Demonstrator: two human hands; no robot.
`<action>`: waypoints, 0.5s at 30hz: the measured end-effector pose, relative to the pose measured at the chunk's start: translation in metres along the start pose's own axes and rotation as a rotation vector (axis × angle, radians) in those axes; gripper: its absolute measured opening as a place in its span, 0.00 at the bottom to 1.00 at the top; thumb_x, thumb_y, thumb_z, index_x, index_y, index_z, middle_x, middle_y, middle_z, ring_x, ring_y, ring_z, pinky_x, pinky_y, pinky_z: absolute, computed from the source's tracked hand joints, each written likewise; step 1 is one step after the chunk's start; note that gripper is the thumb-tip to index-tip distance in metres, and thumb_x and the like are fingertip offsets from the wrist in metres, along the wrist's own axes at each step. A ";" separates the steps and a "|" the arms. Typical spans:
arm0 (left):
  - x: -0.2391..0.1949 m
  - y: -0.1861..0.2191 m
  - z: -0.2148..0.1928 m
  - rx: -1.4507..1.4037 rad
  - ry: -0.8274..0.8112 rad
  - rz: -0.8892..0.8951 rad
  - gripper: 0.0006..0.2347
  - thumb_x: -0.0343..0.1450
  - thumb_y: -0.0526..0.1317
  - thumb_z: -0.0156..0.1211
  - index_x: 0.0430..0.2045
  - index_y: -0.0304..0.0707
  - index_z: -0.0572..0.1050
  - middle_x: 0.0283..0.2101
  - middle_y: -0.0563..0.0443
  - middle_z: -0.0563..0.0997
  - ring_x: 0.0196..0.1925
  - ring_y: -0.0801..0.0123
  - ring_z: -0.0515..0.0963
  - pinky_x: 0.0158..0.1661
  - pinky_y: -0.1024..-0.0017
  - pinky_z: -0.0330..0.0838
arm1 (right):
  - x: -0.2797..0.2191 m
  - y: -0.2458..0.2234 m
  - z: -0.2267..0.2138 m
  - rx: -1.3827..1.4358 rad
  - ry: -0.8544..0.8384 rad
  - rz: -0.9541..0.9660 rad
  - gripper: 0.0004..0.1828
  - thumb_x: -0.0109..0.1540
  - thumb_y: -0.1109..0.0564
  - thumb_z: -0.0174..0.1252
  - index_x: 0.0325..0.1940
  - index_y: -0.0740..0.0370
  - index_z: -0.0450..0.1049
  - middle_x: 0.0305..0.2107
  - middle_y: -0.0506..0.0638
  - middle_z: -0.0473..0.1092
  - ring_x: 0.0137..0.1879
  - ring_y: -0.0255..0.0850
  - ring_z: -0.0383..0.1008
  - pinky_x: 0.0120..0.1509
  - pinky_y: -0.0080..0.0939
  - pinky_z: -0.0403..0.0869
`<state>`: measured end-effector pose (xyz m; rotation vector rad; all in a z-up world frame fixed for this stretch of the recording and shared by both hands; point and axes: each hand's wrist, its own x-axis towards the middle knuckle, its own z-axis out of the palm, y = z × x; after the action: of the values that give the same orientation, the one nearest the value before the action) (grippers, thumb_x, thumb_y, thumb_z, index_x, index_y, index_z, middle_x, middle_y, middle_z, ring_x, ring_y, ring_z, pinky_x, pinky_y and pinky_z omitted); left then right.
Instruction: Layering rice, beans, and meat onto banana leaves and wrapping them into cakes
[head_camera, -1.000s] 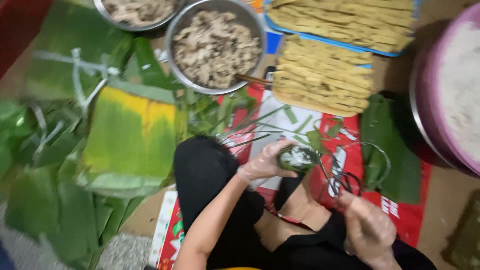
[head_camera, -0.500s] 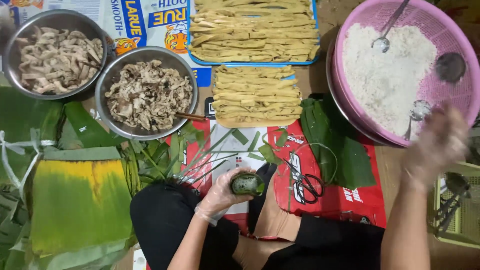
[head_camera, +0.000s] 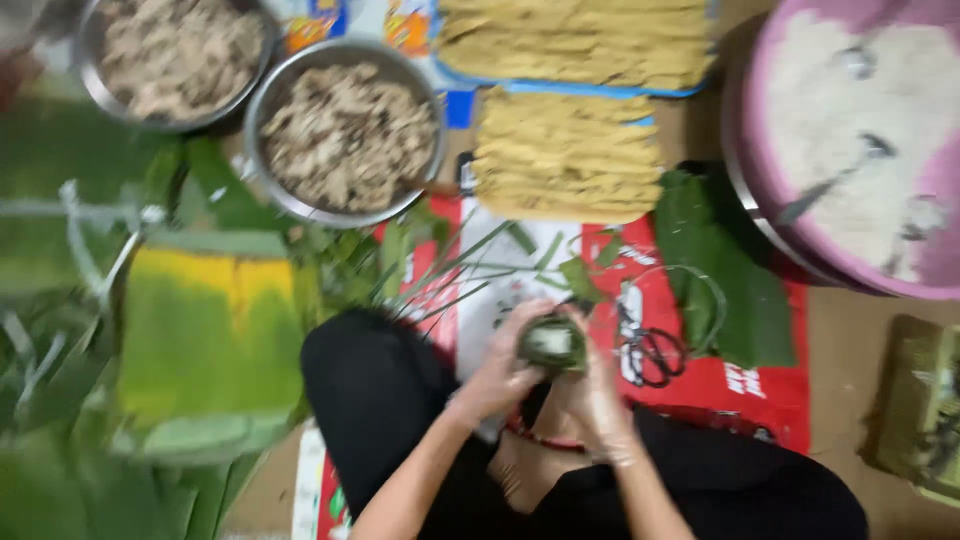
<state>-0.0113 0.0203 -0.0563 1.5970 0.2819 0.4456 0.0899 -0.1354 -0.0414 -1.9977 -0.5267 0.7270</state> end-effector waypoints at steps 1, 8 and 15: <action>0.001 -0.002 0.000 -0.011 -0.021 0.115 0.32 0.59 0.31 0.65 0.62 0.31 0.67 0.62 0.32 0.73 0.70 0.37 0.66 0.69 0.45 0.52 | 0.001 0.013 0.019 0.160 -0.021 -0.092 0.53 0.51 0.71 0.59 0.79 0.52 0.52 0.66 0.60 0.65 0.64 0.51 0.70 0.65 0.47 0.72; 0.005 0.001 -0.023 -0.182 -0.120 0.221 0.28 0.70 0.43 0.64 0.65 0.29 0.66 0.67 0.35 0.70 0.75 0.44 0.62 0.75 0.43 0.41 | -0.014 -0.052 0.011 0.001 -0.106 -0.216 0.46 0.56 0.65 0.65 0.77 0.59 0.56 0.61 0.66 0.69 0.67 0.58 0.68 0.71 0.59 0.68; 0.005 0.024 -0.018 -0.257 -0.007 0.095 0.22 0.74 0.38 0.61 0.64 0.32 0.69 0.64 0.35 0.74 0.72 0.42 0.64 0.73 0.42 0.48 | 0.008 -0.030 0.009 -0.062 -0.089 -0.313 0.33 0.59 0.55 0.63 0.69 0.63 0.68 0.52 0.62 0.76 0.58 0.57 0.76 0.65 0.58 0.73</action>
<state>-0.0166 0.0368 -0.0312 1.3633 0.1374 0.5278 0.0872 -0.1105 -0.0212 -1.8861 -0.9008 0.6124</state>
